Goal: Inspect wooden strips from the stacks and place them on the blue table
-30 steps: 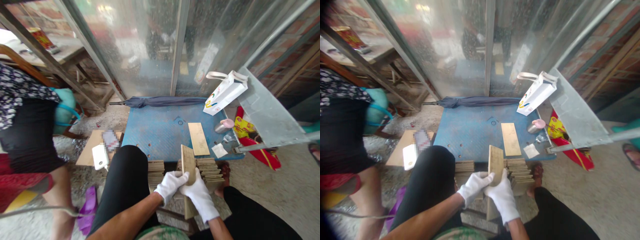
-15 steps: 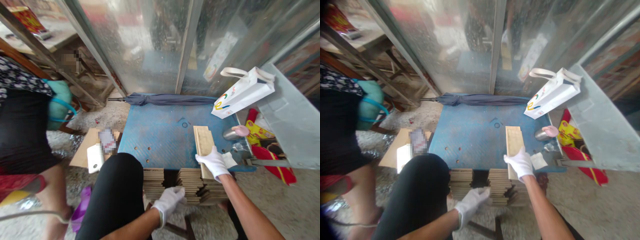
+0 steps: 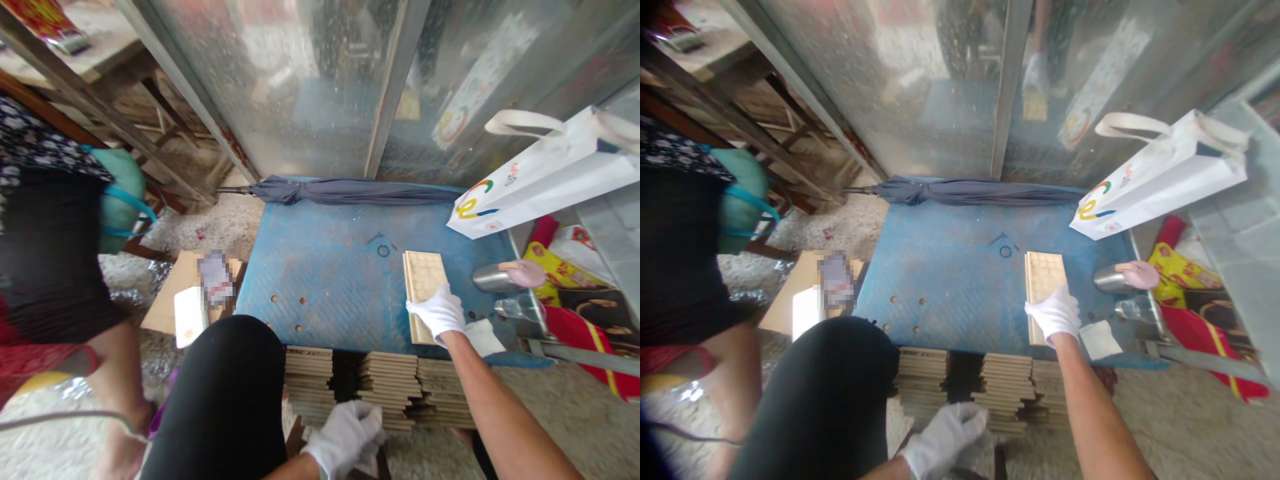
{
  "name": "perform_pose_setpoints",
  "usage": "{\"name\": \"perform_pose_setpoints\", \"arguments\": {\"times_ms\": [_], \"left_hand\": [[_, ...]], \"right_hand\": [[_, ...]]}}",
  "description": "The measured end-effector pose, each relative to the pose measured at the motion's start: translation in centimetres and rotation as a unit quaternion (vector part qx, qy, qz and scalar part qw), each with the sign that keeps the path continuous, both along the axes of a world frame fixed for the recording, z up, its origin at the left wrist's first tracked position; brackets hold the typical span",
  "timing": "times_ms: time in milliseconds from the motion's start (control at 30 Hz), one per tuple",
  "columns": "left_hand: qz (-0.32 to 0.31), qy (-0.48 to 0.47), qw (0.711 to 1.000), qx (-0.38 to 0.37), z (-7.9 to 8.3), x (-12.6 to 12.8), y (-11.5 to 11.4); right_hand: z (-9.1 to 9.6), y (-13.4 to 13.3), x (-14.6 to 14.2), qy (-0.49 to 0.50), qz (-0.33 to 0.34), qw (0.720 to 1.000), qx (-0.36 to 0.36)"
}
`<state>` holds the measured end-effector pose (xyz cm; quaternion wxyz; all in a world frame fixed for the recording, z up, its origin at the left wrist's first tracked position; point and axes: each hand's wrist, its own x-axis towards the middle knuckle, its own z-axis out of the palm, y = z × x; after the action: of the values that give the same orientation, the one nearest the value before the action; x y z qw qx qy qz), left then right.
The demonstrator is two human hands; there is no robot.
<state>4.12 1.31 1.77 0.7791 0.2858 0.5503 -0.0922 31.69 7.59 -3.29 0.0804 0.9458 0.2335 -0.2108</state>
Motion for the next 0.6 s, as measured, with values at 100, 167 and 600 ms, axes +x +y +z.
{"name": "perform_pose_setpoints", "arguments": {"times_ms": [100, 167, 600], "left_hand": [[0.003, -0.008, 1.000, 0.001, -0.3, -0.2, -0.2], [0.009, -0.005, 1.000, -0.011, -0.5, -0.3, -0.4], [0.011, 0.017, 0.999, -0.034, -0.7, -0.2, -0.9]], "right_hand": [[-0.7, -0.3, -0.1, -0.004, -0.001, 1.000, 0.007], [-0.9, -0.4, -0.1, -0.007, -0.003, 1.000, 0.013], [-2.4, -0.9, -0.5, -0.028, -0.005, 0.999, 0.039]]}}
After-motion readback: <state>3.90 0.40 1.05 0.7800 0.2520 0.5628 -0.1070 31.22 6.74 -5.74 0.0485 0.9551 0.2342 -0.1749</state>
